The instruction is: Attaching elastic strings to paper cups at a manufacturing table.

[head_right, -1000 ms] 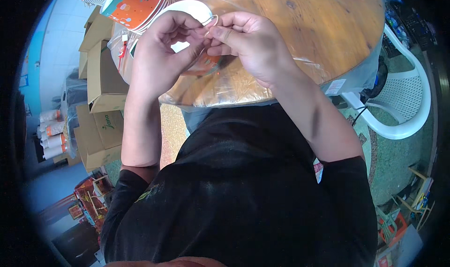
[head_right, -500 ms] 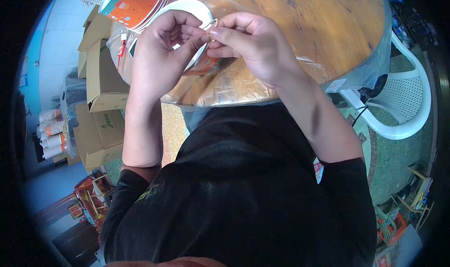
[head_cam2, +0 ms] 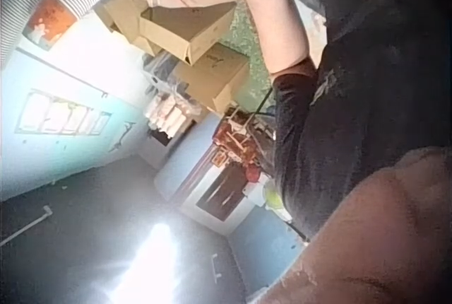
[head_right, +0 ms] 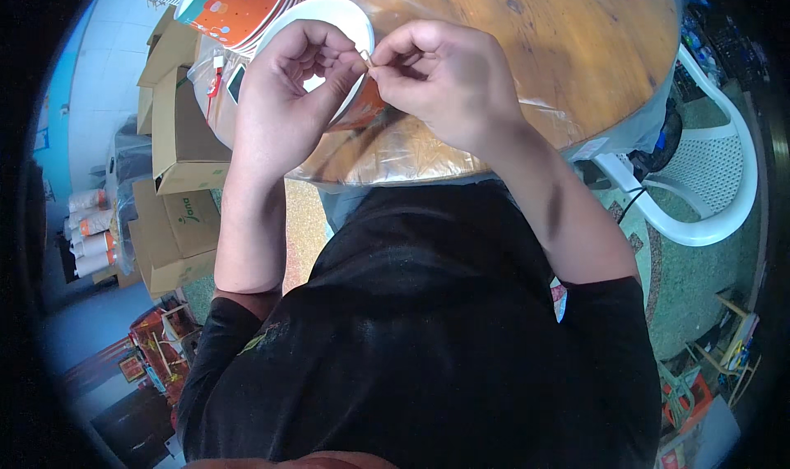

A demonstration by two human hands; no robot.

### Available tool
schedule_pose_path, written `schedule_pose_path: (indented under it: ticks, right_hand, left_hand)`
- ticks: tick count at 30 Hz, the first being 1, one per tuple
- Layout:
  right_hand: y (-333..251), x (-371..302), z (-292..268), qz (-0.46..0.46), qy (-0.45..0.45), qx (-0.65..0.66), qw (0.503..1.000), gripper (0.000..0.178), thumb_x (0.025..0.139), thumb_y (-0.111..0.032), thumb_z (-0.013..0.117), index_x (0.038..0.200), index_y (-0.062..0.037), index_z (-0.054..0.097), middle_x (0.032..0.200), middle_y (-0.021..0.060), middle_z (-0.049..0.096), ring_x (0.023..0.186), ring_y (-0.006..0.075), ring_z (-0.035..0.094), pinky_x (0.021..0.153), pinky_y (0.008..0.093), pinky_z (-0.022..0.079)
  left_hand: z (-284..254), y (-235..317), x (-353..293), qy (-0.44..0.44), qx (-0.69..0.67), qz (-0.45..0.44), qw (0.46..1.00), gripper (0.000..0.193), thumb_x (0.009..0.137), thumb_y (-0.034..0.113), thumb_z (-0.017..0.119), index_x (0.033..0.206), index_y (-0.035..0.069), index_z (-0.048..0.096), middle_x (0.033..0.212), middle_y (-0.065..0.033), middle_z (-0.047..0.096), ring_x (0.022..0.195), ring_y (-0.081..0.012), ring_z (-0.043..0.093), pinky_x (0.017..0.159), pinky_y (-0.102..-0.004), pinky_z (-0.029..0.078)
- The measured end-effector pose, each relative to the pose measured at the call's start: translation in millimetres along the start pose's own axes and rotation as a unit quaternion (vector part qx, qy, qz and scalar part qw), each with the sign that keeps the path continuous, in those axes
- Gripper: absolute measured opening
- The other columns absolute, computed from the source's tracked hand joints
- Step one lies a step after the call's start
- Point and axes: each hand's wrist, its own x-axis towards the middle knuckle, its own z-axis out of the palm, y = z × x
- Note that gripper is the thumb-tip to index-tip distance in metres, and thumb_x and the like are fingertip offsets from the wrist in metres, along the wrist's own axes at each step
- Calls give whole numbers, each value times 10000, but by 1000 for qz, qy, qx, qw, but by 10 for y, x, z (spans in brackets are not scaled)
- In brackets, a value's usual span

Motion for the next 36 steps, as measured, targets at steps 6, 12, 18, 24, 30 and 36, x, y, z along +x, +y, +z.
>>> schedule_pose_path:
  ticks: [6,12,18,24,30,36]
  right_hand:
    - [99,37,3,-302,81,-249,917,253,862,18,891,1083,-48,788,1036,90,799,846,211,804,710,327,653]
    - [208,65,10,-458,134,-343,809,258,767,10,941,965,-48,787,1060,66,803,873,226,804,721,327,655]
    - [315,109,42,-509,156,-310,787,310,729,61,950,973,-31,783,1082,83,802,908,261,811,733,336,665]
    - [285,47,35,-497,124,-312,800,284,779,137,923,972,14,753,1113,160,808,990,310,815,858,402,705]
    - [245,13,31,-496,103,-324,799,299,781,136,923,985,15,740,1122,166,802,1003,316,810,860,422,707]
    - [231,36,55,-497,99,-315,802,301,788,134,924,984,5,737,1126,159,798,1003,314,805,861,416,707]
  left_hand:
    - [1,-21,-23,-7,-14,18,1000,229,995,22,803,1218,2,752,996,-40,783,934,-112,743,888,-286,606]
    - [57,-50,-49,-42,-123,-9,992,303,1058,30,749,1356,-19,727,1026,-40,777,982,-108,730,922,-277,595]
    - [11,-36,14,-73,-226,-64,969,271,1137,87,652,1372,-23,731,1026,-57,787,976,-119,726,893,-280,598]
    - [-42,-48,119,-136,-201,-97,965,247,1139,84,659,1334,-26,762,1078,-56,788,955,-116,697,899,-282,583]
    - [-102,-113,125,-150,-237,-122,952,181,1094,90,721,1206,-30,797,1029,-78,812,940,-111,753,862,-268,611]
    - [-103,-146,93,-152,-248,-132,948,151,1090,69,698,1178,-13,790,997,-46,788,909,-112,714,872,-284,582]
